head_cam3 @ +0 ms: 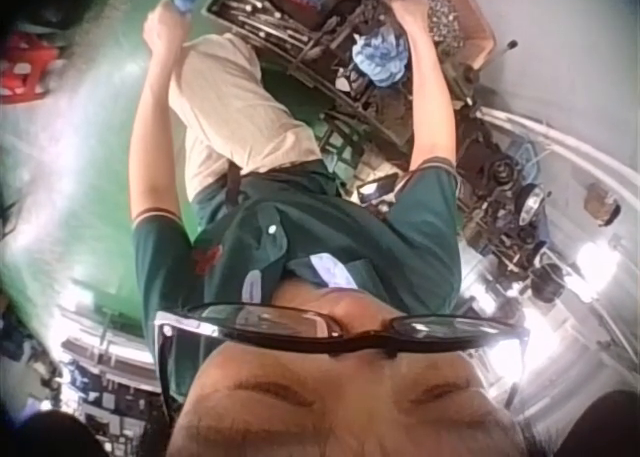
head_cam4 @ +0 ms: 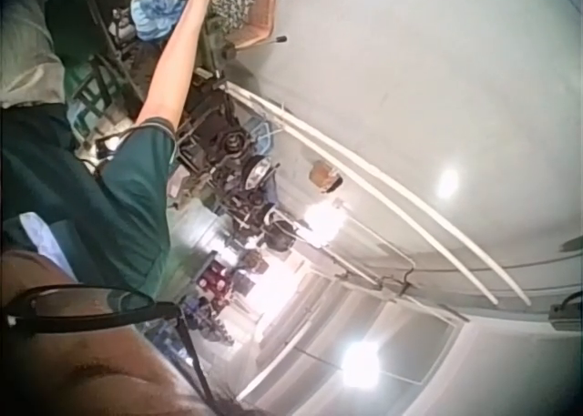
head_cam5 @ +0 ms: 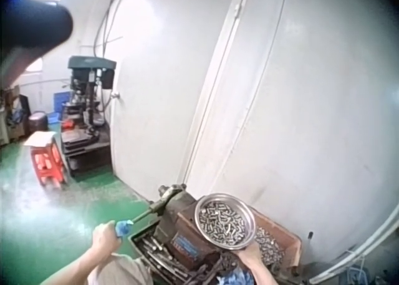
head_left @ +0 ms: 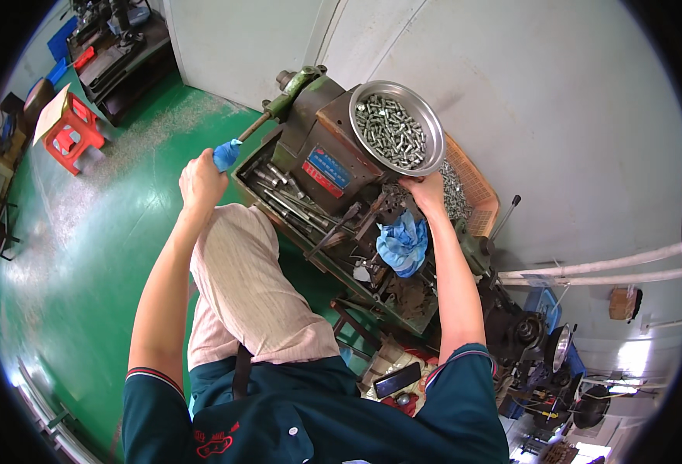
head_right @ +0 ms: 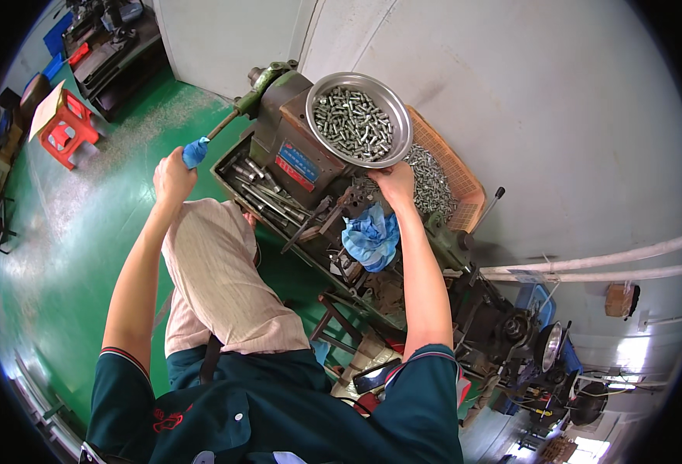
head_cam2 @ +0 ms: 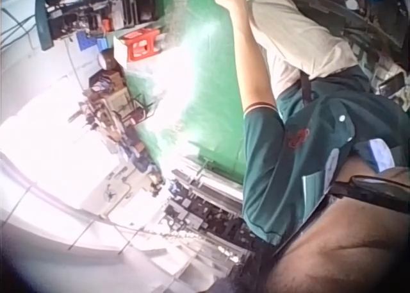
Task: The person operates a manual threading machine by feeding small metal pins into it and using a lever to process them.
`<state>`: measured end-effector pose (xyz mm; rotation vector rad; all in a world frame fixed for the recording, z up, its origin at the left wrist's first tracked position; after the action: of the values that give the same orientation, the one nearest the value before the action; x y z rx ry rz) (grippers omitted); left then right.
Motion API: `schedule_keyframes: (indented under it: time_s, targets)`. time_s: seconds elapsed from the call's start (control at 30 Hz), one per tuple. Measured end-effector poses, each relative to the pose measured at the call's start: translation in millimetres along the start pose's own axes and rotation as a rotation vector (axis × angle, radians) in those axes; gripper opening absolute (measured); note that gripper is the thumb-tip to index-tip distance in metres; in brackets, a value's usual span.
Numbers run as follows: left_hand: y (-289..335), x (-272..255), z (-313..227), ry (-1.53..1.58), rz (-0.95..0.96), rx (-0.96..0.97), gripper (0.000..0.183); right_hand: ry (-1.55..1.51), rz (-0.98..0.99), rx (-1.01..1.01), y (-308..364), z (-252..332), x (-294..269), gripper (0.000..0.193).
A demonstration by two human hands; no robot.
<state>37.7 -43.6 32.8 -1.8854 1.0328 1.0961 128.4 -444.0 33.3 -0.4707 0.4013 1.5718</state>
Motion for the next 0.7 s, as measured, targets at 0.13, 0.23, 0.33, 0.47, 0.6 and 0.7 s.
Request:
schedule_keyframes:
  time_s: [0.13,0.23,0.33,0.47,0.6,0.7]
  targets:
    - [-4.1,-3.8,-0.5,-0.001,-0.031,0.021,0.016,-0.021,-0.015,-0.022,-2.2,-4.0,-1.3,0.022]
    - [-27.0,-6.1,18.2,-0.088,0.001,0.013,0.019,0.037,-0.015,-0.006,-2.0,-1.4,-0.7,0.022]
    - [-52.2,-2.4,38.7,-0.130,0.002,0.028,0.021,0.139,0.024,-0.075,-2.1,10.6,-6.0,0.019]
    - [-59.2,-1.5,41.4,-0.151,0.050,0.015,0.023,0.542,-0.038,-0.125,-13.1,6.3,-64.5,0.015]
    - [-60.9,2.7,37.1,-0.100,0.129,-0.047,0.027,0.842,-0.252,0.041,-14.1,-73.4,-188.4,0.018]
    - [-59.6,-0.7,38.8,-0.122,0.128,-0.040,0.027,1.114,-0.387,0.196,35.8,-91.8,-244.5,0.030]
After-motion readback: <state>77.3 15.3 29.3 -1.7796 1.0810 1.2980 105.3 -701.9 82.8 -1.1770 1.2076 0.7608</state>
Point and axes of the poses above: each hand's wrist, its own y-axis away from the middle knuckle, its own x-axis out of the palm, z = x × y, the point moved 9 cm from there along -y, towards the middle knuckle, and after that the axes turned 3 degrees about -y, right-handed, at the moved point
